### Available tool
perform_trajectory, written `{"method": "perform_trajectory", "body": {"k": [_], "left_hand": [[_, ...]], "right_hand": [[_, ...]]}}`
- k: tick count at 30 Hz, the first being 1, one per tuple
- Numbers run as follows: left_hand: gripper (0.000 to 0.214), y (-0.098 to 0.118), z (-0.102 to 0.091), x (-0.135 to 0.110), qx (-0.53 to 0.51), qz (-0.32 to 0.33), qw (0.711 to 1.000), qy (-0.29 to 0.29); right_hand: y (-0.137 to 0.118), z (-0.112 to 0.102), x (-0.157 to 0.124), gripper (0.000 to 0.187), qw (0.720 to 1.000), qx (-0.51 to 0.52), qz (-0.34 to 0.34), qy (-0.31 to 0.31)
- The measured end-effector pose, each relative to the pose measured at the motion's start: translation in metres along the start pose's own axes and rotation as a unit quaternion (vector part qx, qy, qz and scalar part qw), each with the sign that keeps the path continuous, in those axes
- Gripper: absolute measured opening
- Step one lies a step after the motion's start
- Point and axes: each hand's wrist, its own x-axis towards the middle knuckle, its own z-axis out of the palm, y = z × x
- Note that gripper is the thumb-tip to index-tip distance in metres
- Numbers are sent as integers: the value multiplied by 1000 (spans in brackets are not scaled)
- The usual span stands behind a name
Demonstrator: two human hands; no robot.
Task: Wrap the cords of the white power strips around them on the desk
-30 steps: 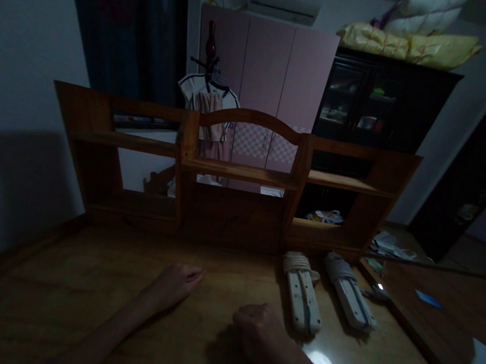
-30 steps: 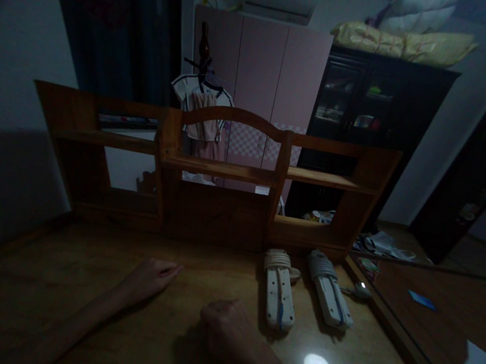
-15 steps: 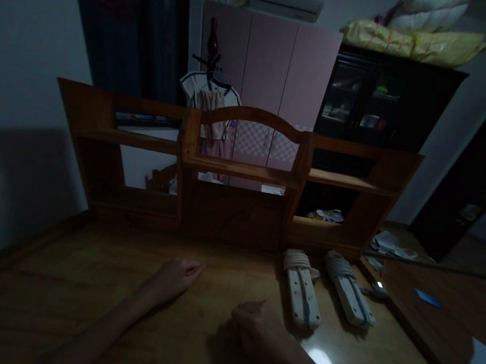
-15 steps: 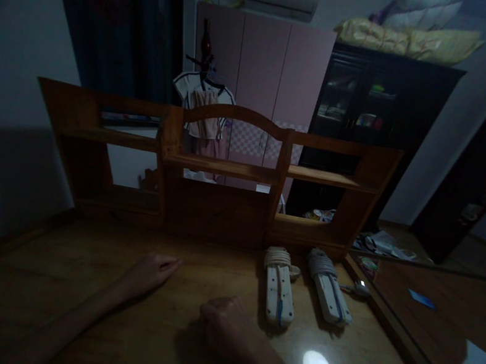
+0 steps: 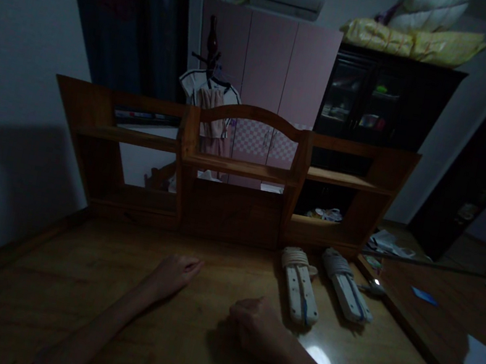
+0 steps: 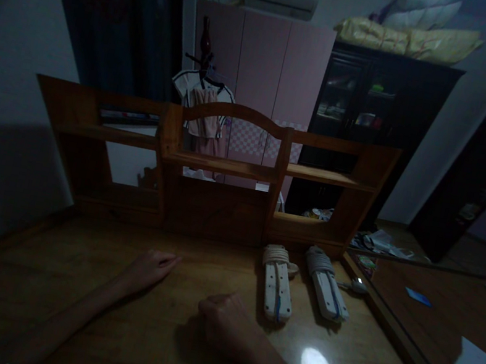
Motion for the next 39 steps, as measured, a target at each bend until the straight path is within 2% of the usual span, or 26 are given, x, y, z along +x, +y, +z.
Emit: {"method": "perform_trajectory", "body": {"k": [16,24,30,32,35,37,39], "left_hand": [[44,-4,2,1,-4,-2,1000,-8],[43,-4,0,1,-5,-10,1000,-6],[44,-6,-1,4,-17,-21,1000,1],[41,3,-8,6,-20,-27,999,9],[37,34,-26,-3,-38,-28,999,28],[36,58,-37,-24,-116,-13,993,29],[36,77,-42,-53,-191,-12,981,-20]], "right_hand": [[-1,-2,0,16,1000,20,1,-18],[-3,-5,-1,14,1000,28,3,-2],[2,3,0,18,999,41,4,-7],[2,-2,5,19,999,43,11,0],[-13,-28,4,19,995,87,37,30],[-36,-52,-14,24,985,146,65,61],[-64,-73,-46,26,988,132,67,42]]}}
